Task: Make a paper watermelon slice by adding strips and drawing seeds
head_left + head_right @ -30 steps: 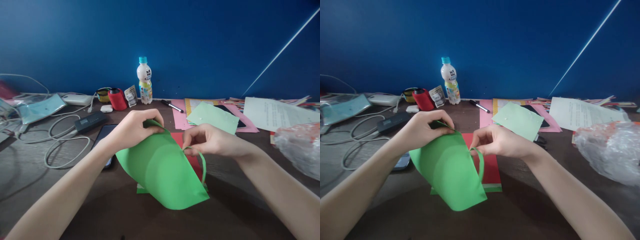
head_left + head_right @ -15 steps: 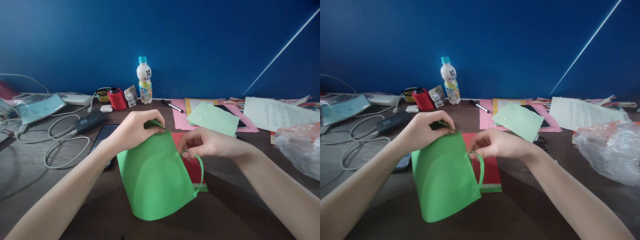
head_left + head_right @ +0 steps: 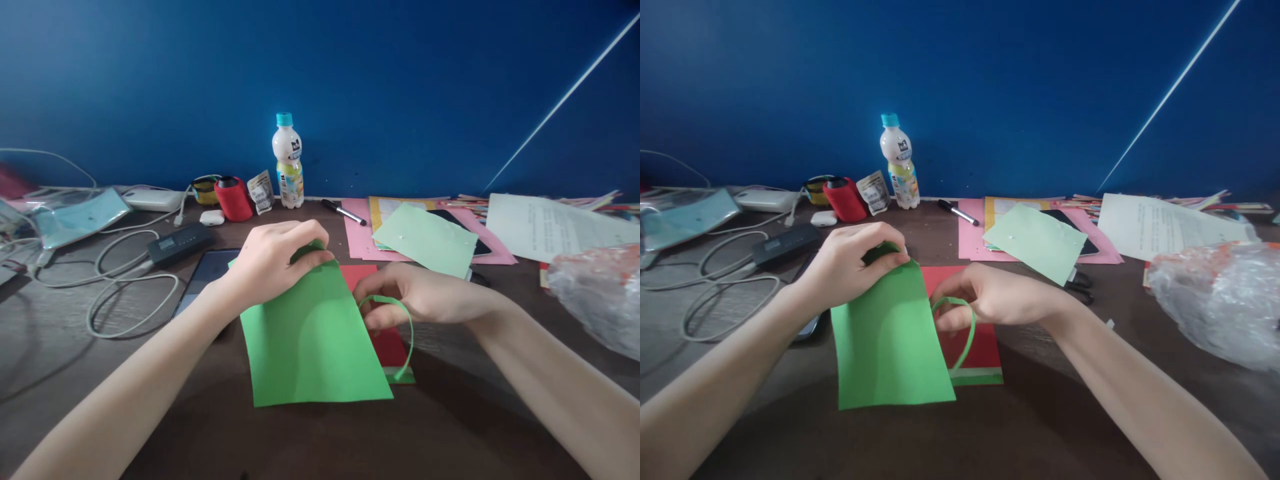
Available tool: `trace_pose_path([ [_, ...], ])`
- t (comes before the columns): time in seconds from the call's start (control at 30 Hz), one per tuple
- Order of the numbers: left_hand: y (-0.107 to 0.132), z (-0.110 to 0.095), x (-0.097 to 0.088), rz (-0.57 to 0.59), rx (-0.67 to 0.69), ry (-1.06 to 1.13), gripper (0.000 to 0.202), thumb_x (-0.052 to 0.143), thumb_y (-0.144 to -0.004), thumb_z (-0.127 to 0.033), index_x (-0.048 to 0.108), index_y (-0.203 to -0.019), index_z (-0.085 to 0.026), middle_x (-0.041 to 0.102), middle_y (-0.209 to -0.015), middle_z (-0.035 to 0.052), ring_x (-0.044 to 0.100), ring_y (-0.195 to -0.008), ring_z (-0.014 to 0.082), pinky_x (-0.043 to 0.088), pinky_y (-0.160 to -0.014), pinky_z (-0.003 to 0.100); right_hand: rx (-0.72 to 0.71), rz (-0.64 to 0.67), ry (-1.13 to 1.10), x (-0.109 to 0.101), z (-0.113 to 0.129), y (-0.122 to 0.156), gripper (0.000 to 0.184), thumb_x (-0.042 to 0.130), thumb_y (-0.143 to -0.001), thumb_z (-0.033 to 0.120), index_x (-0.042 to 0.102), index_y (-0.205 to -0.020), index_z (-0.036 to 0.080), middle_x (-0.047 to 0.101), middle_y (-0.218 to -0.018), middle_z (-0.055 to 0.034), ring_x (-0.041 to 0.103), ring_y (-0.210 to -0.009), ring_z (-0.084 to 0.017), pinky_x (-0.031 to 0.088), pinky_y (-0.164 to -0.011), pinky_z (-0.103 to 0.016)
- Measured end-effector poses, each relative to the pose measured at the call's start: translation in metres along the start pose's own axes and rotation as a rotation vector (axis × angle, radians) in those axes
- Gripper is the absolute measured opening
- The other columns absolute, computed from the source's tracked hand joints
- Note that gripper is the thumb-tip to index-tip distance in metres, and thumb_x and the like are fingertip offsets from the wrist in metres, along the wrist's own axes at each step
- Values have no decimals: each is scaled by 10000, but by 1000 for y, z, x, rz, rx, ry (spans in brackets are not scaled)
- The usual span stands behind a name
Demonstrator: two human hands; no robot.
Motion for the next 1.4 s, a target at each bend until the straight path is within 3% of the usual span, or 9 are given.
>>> trace_pose_path([
  [0.23,0,-4,1,-24,64,-64,150,488,-814,-308,520,-753,-175,605,-709,-19,554,-639,103,393,-597,210,40,-60,-67,-5,-4,1,143,576,-761,283,642,-834,179,619,-730,12,536,-633,-84,379,-551,-186],
  [0.43,1,0,1,-30,34,-52,157,498,-805,-328,525,-764,-179,601,-704,-30,553,-628,95,393,-595,200,25,-130,-89,-8,-7,0,87,613,-724,234,591,-687,158,597,-645,22,535,-607,-84,391,-573,-199],
  [0.67,1,5,-2,-44,24,-65,148,502,-804,-321,520,-767,-179,600,-697,-33,552,-611,93,386,-575,192,18,-238,-39,-18,-8,3,120,619,-715,289,613,-708,169,611,-684,5,537,-628,-102,398,-584,-225],
  [0.87,1,9,-5,-68,-6,-91,156,500,-800,-337,519,-763,-187,590,-692,-38,540,-596,85,383,-563,183,19,-238,49,-20,-3,4,189,611,-716,351,621,-750,166,630,-745,-22,543,-671,-122,406,-601,-238],
  [1.0,1,9,-6,-73,-12,-79,147,502,-800,-335,520,-774,-191,591,-705,-33,539,-601,85,390,-578,188,9,-145,120,-13,0,1,243,603,-717,355,629,-884,181,618,-820,-23,520,-705,-128,386,-602,-238],
  [1.13,1,9,-4,-48,-34,-68,160,492,-802,-349,526,-776,-195,597,-713,-26,546,-610,94,397,-587,200,28,-102,66,-7,-7,-2,199,608,-716,349,622,-782,162,594,-717,-5,494,-631,-105,357,-561,-225],
  [1.4,0,16,-11,-71,-61,-106,148,512,-785,-349,532,-772,-202,594,-697,-26,526,-580,96,385,-577,208,25,-212,-6,-18,-12,1,158,635,-704,315,592,-696,163,621,-692,-5,556,-648,-116,413,-608,-239],
])
Point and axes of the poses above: each hand's wrist, its own y-axis away from the middle knuckle, its own x-axis out of the palm, z = x × y, the point moved 7 cm from there along -y, towards the middle knuckle
